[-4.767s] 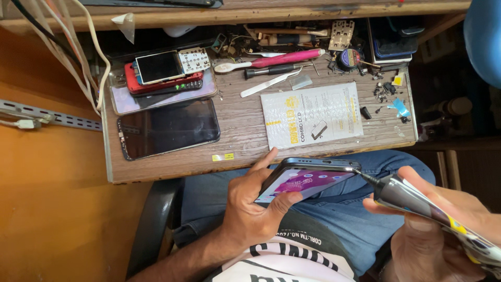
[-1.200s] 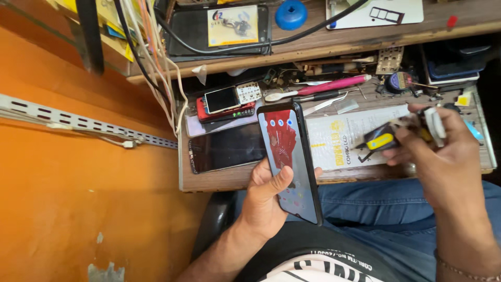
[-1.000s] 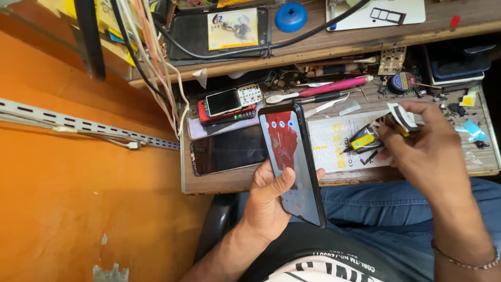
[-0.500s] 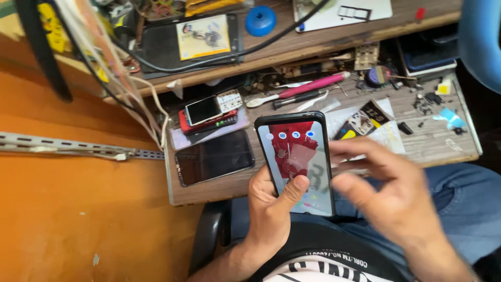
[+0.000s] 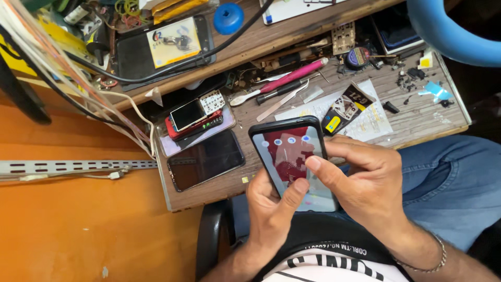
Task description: The person disassembles a smartphone, removes the back cover, and manipulates internal components using a metal tool. They then reassemble the device, apply adhesive to the edges, and test the screen functionality.
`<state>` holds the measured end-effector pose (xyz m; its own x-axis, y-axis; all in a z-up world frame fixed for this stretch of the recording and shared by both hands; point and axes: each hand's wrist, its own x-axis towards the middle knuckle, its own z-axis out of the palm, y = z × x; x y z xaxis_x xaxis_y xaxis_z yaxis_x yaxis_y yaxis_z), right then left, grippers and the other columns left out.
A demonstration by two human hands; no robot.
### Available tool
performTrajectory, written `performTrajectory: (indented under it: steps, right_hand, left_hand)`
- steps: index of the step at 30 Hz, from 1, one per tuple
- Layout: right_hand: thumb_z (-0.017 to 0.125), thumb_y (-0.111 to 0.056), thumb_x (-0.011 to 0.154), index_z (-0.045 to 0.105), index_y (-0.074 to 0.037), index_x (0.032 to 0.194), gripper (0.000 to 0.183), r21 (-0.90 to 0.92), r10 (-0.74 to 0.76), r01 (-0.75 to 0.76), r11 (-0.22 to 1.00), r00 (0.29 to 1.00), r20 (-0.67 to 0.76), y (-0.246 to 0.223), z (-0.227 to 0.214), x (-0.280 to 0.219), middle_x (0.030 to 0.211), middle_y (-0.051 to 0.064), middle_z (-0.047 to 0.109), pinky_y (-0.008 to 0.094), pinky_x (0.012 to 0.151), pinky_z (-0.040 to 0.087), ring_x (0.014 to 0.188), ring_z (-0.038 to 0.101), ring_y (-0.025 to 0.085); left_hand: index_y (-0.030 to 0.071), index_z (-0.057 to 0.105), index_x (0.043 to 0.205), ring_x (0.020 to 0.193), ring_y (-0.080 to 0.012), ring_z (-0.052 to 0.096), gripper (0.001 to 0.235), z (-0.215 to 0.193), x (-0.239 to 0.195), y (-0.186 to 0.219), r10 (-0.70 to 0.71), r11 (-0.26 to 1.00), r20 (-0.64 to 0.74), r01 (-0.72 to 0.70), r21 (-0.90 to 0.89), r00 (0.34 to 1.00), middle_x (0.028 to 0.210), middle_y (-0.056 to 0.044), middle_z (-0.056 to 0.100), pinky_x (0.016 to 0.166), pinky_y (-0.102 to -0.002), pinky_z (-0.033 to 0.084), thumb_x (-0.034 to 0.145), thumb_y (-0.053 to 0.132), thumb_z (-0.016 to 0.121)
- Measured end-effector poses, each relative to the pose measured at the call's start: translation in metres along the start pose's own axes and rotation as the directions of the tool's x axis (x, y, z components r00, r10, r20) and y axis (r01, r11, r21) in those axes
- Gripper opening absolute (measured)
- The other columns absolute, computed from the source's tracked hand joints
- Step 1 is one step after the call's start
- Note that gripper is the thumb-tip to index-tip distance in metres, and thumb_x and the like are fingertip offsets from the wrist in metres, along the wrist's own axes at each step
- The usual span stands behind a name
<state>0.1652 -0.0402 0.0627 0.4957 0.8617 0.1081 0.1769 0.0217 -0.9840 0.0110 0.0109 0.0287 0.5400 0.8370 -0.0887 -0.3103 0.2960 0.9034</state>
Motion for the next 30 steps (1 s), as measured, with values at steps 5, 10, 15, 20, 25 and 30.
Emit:
performTrajectory:
  steps: [5,10,15,20,25,30]
  right_hand:
    - [0.08,-0.006,0.086,0.077,0.001,0.104,0.02,-0.014,-0.123,0.124,0.992,0.99,0.066,-0.005,-0.004,0.002,0.097,0.01,0.079,0.022,0.076,0.055,0.084,0.072,0.011]
    - [0.082,-0.006,0.082,0.078,-0.001,0.102,0.021,-0.088,-0.101,0.108,0.99,0.992,0.077,-0.004,0.0,-0.001,0.095,0.011,0.08,0.025,0.082,0.057,0.088,0.076,0.014]
    - [0.084,-0.007,0.08,0.078,-0.001,0.103,0.024,-0.13,-0.145,0.152,0.98,0.987,0.062,-0.003,0.0,-0.001,0.101,0.013,0.08,0.027,0.088,0.058,0.1,0.077,0.018]
    - [0.084,-0.008,0.081,0.078,-0.002,0.102,0.023,-0.174,-0.161,0.169,0.97,0.985,0.058,-0.006,0.0,0.0,0.102,0.013,0.08,0.027,0.088,0.059,0.099,0.078,0.018]
    - [0.084,-0.009,0.079,0.078,-0.003,0.1,0.023,-0.184,-0.157,0.168,0.968,0.985,0.073,-0.014,0.001,0.003,0.1,0.011,0.08,0.026,0.082,0.058,0.092,0.077,0.015]
    - [0.084,-0.01,0.079,0.078,-0.003,0.095,0.018,-0.195,-0.112,0.126,0.973,0.99,0.082,-0.017,0.002,0.006,0.089,0.006,0.08,0.025,0.071,0.056,0.078,0.075,0.011]
  left_hand:
    - [-0.006,0.057,0.131,0.105,-0.0184,0.071,0.048,-0.009,0.024,0.016,0.037,0.981,0.079,-0.021,-0.193,0.996,0.12,-0.014,0.072,0.099,-0.033,0.058,0.096,0.019,0.077]
    - [-0.008,0.062,0.126,0.105,-0.0225,0.072,0.041,-0.009,0.035,0.03,-0.014,0.959,0.142,0.054,-0.277,0.99,0.117,-0.02,0.073,0.1,-0.039,0.057,0.093,0.01,0.079]
    - [-0.009,0.066,0.122,0.105,-0.0256,0.073,0.037,-0.002,0.038,0.036,-0.055,0.972,0.128,0.082,-0.219,0.99,0.113,-0.024,0.075,0.1,-0.041,0.058,0.092,0.007,0.079]
    - [-0.007,0.065,0.123,0.103,-0.026,0.073,0.037,-0.001,0.039,0.034,-0.055,0.949,0.109,0.086,-0.304,0.992,0.11,-0.021,0.075,0.097,-0.042,0.06,0.091,0.007,0.08]
    - [-0.007,0.068,0.122,0.102,-0.0253,0.073,0.036,-0.004,0.042,0.026,-0.039,0.943,0.125,0.078,-0.323,0.991,0.108,-0.021,0.075,0.097,-0.041,0.06,0.094,0.011,0.08]
    - [-0.006,0.069,0.118,0.098,-0.0245,0.073,0.033,-0.008,0.043,0.021,-0.059,0.934,0.124,0.099,-0.343,0.991,0.109,-0.023,0.075,0.093,-0.039,0.06,0.094,0.013,0.079]
